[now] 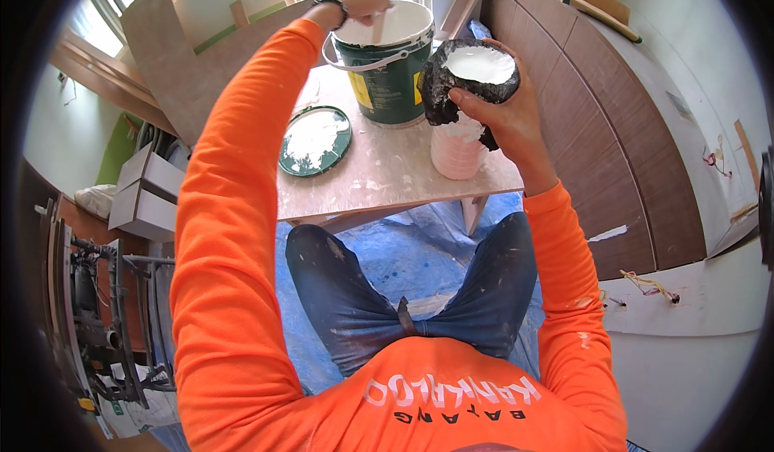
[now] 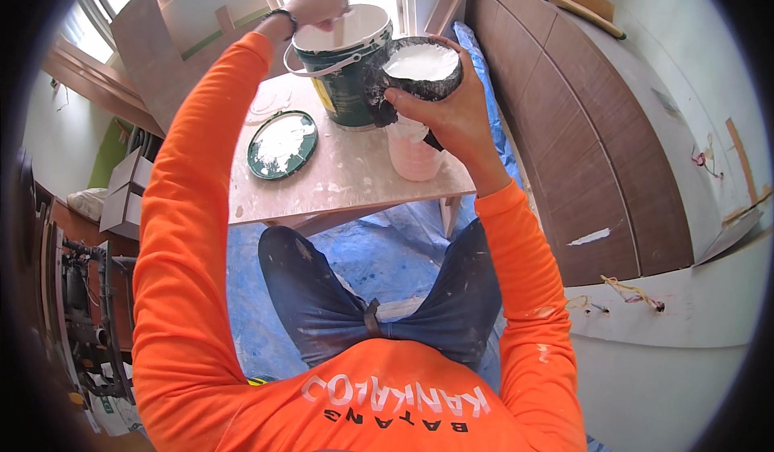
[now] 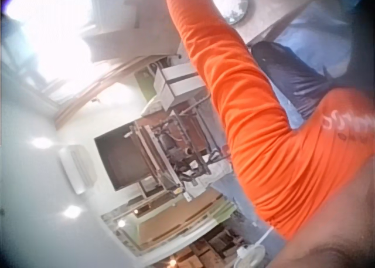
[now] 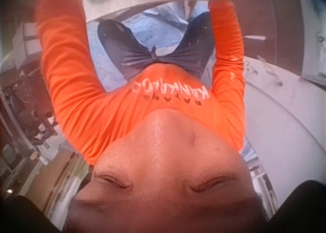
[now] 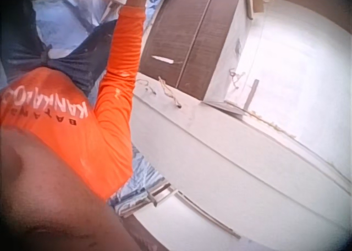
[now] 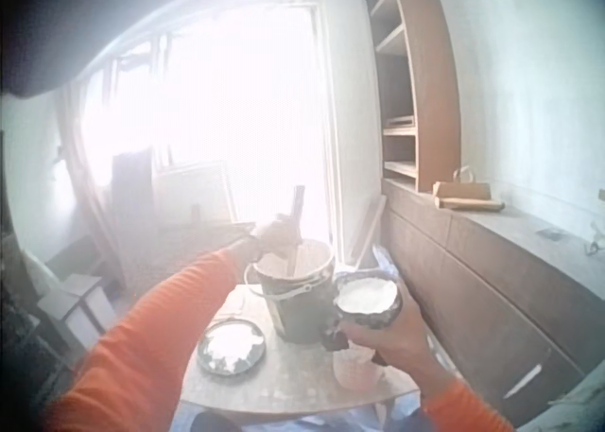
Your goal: The person retrieves a paint can, opens it, and stirs the contents with a stick. They then pour some paint into a coconut shell and continue mixing by hand before moving to a sink area.
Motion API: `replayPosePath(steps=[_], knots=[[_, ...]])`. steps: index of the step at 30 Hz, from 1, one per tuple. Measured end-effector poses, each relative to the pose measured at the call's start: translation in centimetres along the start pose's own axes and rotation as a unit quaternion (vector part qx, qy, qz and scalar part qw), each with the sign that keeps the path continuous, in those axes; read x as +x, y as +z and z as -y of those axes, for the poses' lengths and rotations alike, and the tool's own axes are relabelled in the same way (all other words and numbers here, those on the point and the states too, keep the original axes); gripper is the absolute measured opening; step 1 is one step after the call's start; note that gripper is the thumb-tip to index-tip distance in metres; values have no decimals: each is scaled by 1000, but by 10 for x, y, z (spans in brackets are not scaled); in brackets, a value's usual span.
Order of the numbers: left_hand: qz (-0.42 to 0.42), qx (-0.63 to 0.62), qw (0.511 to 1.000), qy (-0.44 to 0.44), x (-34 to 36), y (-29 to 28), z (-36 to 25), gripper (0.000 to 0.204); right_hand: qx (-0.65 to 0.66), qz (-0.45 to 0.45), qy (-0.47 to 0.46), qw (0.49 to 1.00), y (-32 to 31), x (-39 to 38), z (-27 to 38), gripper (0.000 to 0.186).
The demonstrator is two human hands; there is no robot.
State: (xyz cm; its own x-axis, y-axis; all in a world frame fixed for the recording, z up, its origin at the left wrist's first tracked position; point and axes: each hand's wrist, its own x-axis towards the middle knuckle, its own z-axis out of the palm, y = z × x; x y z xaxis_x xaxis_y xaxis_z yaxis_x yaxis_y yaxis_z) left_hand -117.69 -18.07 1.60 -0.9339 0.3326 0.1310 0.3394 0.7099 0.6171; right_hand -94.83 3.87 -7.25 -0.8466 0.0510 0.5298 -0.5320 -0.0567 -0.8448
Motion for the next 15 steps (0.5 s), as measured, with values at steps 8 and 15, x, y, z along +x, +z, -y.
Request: replayPosePath(steps=[8, 15], knots=[[38, 29, 999, 13, 14, -1, 17, 44, 0, -1, -14, 1000, -3, 1, -6, 80], [-27, -31, 996, 74, -8, -5, 3, 35, -9, 0, 3, 1000, -6, 2, -4, 83]])
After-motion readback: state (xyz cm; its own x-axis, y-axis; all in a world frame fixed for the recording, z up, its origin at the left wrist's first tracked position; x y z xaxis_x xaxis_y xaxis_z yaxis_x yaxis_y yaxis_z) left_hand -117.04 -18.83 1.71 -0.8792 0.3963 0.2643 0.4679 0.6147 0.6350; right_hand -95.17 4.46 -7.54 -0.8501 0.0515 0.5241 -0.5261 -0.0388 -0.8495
